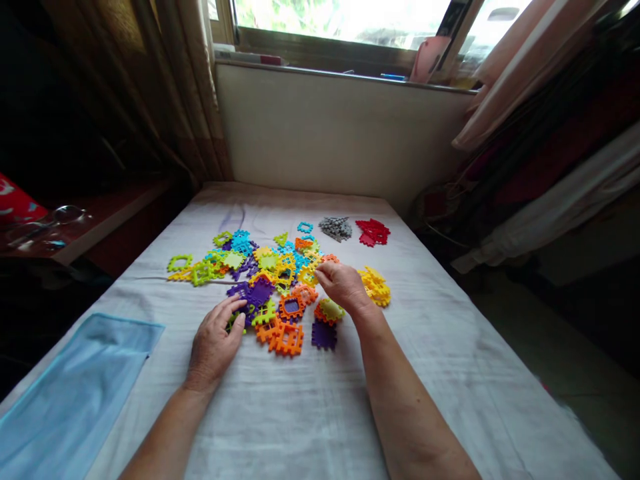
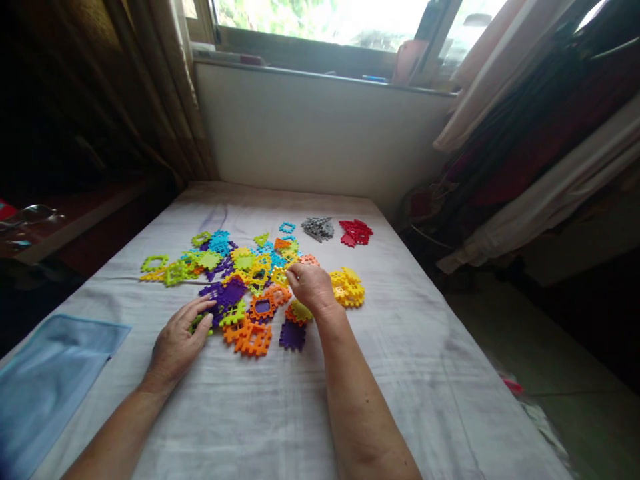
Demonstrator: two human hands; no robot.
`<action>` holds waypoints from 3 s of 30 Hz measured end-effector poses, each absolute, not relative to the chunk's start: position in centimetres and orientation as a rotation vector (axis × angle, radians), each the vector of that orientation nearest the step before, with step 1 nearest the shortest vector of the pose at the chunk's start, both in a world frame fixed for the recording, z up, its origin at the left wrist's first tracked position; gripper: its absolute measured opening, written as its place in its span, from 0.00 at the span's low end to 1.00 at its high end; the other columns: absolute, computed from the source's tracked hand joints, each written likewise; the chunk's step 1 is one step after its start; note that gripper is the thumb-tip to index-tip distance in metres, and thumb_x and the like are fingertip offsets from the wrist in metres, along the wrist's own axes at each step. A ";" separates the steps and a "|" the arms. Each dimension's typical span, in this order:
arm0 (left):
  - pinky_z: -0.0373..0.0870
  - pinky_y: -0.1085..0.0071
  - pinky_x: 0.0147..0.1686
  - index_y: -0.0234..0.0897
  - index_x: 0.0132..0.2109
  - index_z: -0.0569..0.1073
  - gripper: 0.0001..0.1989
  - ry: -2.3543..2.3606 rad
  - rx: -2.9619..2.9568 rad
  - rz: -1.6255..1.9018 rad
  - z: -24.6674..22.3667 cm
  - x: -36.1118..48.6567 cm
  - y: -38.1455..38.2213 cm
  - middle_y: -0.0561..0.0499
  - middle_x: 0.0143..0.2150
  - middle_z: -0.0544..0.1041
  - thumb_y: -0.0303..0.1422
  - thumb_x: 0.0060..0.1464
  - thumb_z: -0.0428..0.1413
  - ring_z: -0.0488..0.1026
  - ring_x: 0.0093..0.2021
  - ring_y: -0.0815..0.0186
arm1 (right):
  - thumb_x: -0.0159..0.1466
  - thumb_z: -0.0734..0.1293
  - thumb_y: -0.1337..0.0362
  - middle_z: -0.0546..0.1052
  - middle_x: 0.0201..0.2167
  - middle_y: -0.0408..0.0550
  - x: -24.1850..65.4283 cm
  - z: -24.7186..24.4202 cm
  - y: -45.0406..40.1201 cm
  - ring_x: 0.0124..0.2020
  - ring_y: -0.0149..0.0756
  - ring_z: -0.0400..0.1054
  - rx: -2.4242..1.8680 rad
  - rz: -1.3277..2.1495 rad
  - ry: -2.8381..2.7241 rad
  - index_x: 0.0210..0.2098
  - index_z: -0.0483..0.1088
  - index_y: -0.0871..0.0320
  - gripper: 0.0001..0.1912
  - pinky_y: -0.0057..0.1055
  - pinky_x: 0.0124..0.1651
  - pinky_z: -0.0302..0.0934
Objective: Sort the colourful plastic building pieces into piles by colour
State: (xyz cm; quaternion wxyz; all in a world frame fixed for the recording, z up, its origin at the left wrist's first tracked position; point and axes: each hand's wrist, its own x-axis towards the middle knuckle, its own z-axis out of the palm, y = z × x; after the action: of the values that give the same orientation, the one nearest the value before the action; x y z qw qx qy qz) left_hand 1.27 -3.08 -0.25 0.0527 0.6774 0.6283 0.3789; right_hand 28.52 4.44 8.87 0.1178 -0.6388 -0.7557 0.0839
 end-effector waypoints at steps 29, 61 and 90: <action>0.72 0.57 0.57 0.41 0.50 0.76 0.18 1.914 2.224 1.215 -0.9 1.1 -3.0 0.44 0.54 0.78 0.44 0.62 0.48 0.75 0.54 0.57 | 0.64 0.65 0.56 0.81 0.33 0.50 36.0 11.1 3.3 0.28 0.33 0.74 -2.183 0.990 -1.792 0.44 0.77 0.59 0.16 0.25 0.28 0.63; 0.37 0.46 0.70 0.40 0.69 0.60 0.31 2.009 2.571 0.990 0.0 2.7 -4.3 0.40 0.67 0.67 0.46 0.63 0.48 0.61 0.68 0.51 | 0.67 0.64 0.59 0.73 0.60 0.47 23.0 8.2 4.2 0.55 0.40 0.69 -1.730 0.154 -2.347 0.55 0.72 0.47 0.18 0.33 0.53 0.62; 0.44 0.40 0.66 0.41 0.48 0.77 0.21 2.011 2.510 0.865 1.1 1.8 -4.3 0.43 0.51 0.81 0.47 0.65 0.46 0.75 0.55 0.51 | 0.64 0.64 0.59 0.82 0.33 0.48 31.8 7.5 4.6 0.33 0.36 0.76 -1.630 0.495 -1.695 0.42 0.77 0.56 0.13 0.29 0.39 0.66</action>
State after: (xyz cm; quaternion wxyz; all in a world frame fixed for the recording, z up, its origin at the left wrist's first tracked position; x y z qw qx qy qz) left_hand 1.84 -4.29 1.06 -0.0944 0.7503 0.6010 0.2587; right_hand 31.82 4.61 7.54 0.3610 -0.6325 -0.6578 0.1922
